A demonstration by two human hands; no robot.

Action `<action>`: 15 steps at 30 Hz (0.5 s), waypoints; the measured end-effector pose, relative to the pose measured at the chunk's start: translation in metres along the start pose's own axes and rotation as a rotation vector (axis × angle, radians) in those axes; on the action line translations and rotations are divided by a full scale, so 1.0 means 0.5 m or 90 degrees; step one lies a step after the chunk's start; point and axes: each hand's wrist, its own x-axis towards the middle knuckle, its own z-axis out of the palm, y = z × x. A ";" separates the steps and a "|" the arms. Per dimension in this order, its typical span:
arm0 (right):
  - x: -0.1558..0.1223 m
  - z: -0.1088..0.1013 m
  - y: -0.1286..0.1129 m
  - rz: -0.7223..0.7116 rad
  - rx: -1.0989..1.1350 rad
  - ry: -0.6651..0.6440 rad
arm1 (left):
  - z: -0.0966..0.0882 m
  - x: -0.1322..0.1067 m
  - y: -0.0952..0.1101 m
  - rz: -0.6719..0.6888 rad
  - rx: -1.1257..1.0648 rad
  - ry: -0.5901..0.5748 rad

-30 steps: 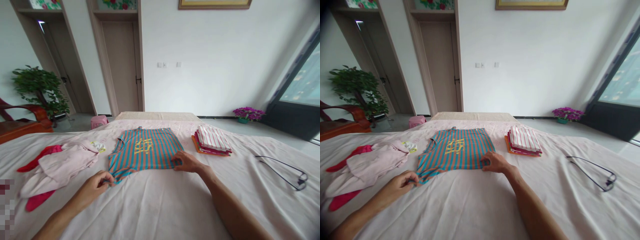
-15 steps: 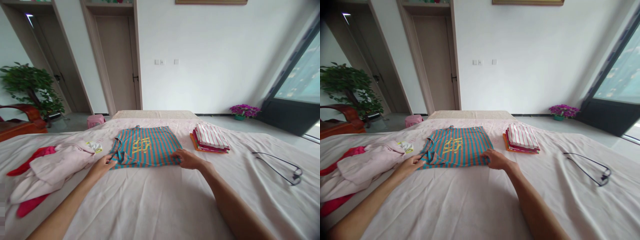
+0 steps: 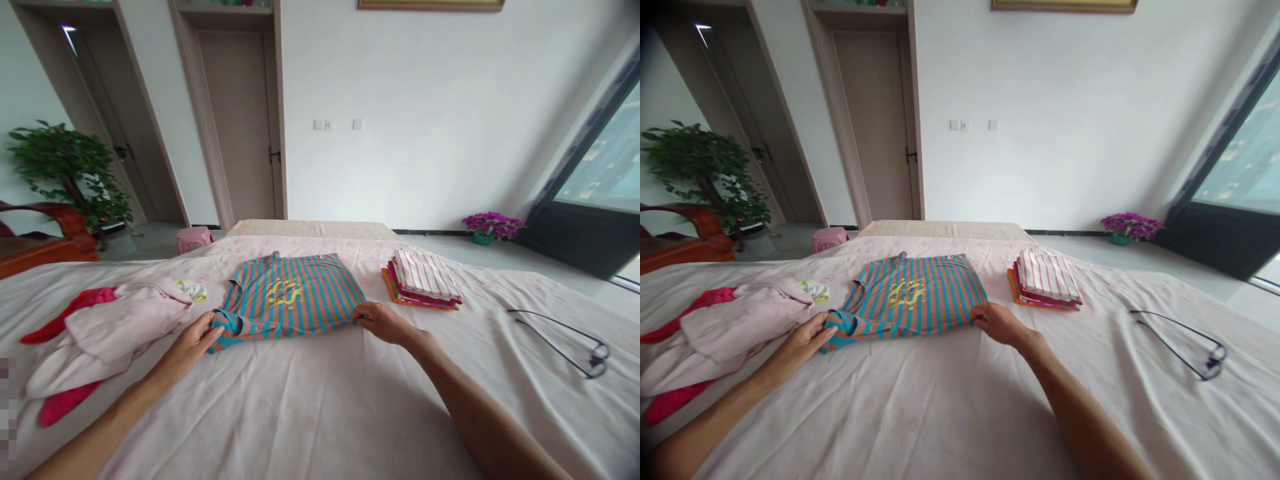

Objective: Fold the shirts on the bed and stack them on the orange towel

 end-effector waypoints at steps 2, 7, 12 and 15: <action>-0.018 -0.013 -0.012 0.014 0.020 -0.059 | -0.004 -0.036 0.009 -0.017 -0.006 -0.032; -0.017 -0.028 -0.023 0.004 0.058 -0.122 | 0.009 -0.074 0.036 -0.052 -0.022 -0.021; 0.072 -0.025 0.014 0.019 0.096 -0.092 | 0.020 0.016 0.042 0.004 -0.059 0.118; 0.127 -0.011 0.046 0.089 0.088 0.016 | 0.013 0.094 0.014 0.039 -0.065 0.191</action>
